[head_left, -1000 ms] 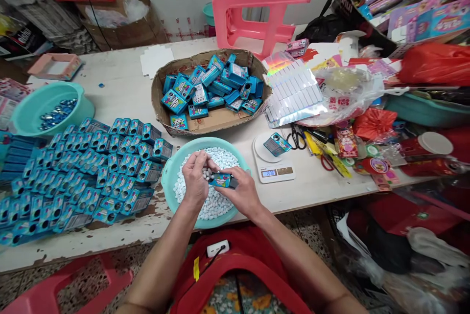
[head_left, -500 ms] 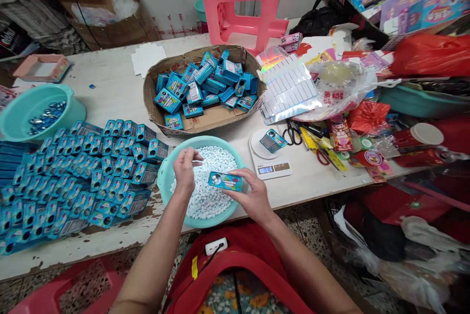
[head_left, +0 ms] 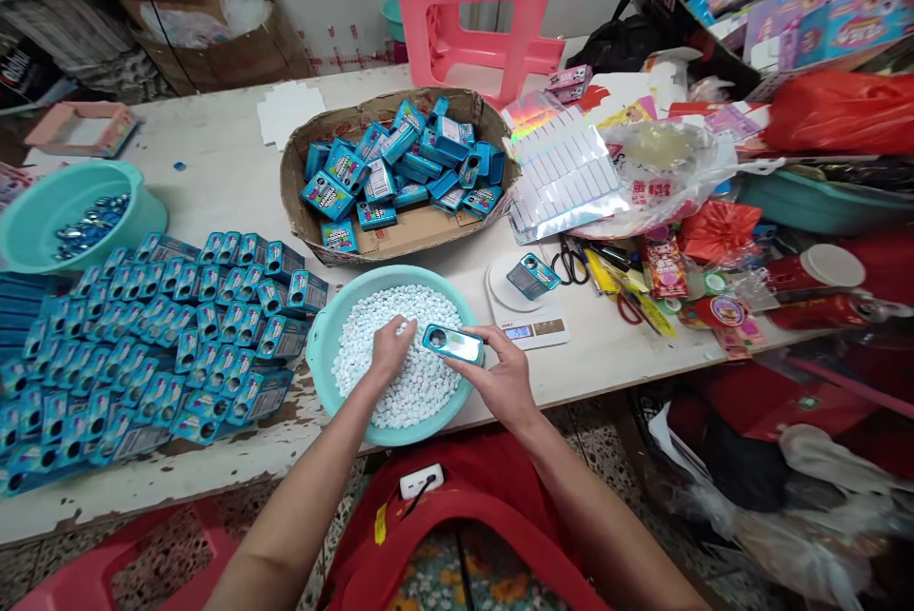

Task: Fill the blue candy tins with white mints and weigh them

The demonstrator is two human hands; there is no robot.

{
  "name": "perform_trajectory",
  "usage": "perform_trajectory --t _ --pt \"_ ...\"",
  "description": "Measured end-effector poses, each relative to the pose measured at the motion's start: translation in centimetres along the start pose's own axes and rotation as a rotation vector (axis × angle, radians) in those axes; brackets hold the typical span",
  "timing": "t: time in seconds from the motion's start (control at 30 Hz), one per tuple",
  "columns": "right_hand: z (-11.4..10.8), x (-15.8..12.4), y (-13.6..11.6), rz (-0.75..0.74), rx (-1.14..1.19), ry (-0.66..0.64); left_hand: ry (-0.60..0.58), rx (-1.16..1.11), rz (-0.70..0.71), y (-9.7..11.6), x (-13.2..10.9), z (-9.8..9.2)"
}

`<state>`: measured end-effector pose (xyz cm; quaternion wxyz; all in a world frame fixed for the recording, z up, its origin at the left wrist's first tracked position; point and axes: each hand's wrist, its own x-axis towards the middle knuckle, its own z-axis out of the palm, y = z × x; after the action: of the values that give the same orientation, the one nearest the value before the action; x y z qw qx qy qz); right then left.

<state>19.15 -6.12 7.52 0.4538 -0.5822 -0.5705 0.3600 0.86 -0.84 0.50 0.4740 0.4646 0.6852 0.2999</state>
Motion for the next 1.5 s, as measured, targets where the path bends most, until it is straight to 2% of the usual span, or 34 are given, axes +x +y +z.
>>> perform_trajectory --t 0.1,0.27,0.33,0.6,0.77,0.97,1.07,1.17,1.37,1.43,1.5 --pt "0.4 0.0 0.2 -0.008 -0.033 -0.017 0.032 -0.172 -0.025 2.3 -1.2 -1.3" --pt "2.2 0.3 -0.4 -0.021 -0.085 -0.091 -0.017 -0.829 0.077 7.3 -3.4 -2.2" --pt "3.0 0.4 -0.8 -0.025 -0.095 -0.121 -0.014 -0.962 0.115 8.4 -3.8 -2.1" --pt "3.5 0.4 -1.9 -0.033 -0.101 -0.13 0.163 -0.957 0.127 8.8 -3.9 -1.9" --pt "3.9 0.5 -1.8 -0.023 -0.091 -0.12 0.147 -0.878 0.121 9.0 -4.0 -1.5" --pt "3.4 0.5 -1.1 0.051 0.057 -0.122 0.144 -1.003 0.019 9.3 -3.3 -2.6" --pt "2.6 0.1 -0.8 0.096 0.169 -0.135 0.109 -1.049 -0.032 8.9 -2.9 -3.4" --pt "2.2 -0.1 -0.5 0.093 0.197 -0.119 0.115 -0.981 -0.065 7.7 -2.3 -3.5" --pt "2.4 0.7 -0.4 0.076 0.267 -0.08 0.138 -0.689 -0.125 3.8 -0.9 -2.3" --pt "1.3 0.3 -0.4 0.126 0.356 -0.097 0.132 -0.563 -0.117 2.5 -0.6 -2.2" --pt "-0.8 -1.1 -0.1 0.201 0.426 -0.098 0.123 -0.331 -0.081 1.3 -0.3 -2.3"
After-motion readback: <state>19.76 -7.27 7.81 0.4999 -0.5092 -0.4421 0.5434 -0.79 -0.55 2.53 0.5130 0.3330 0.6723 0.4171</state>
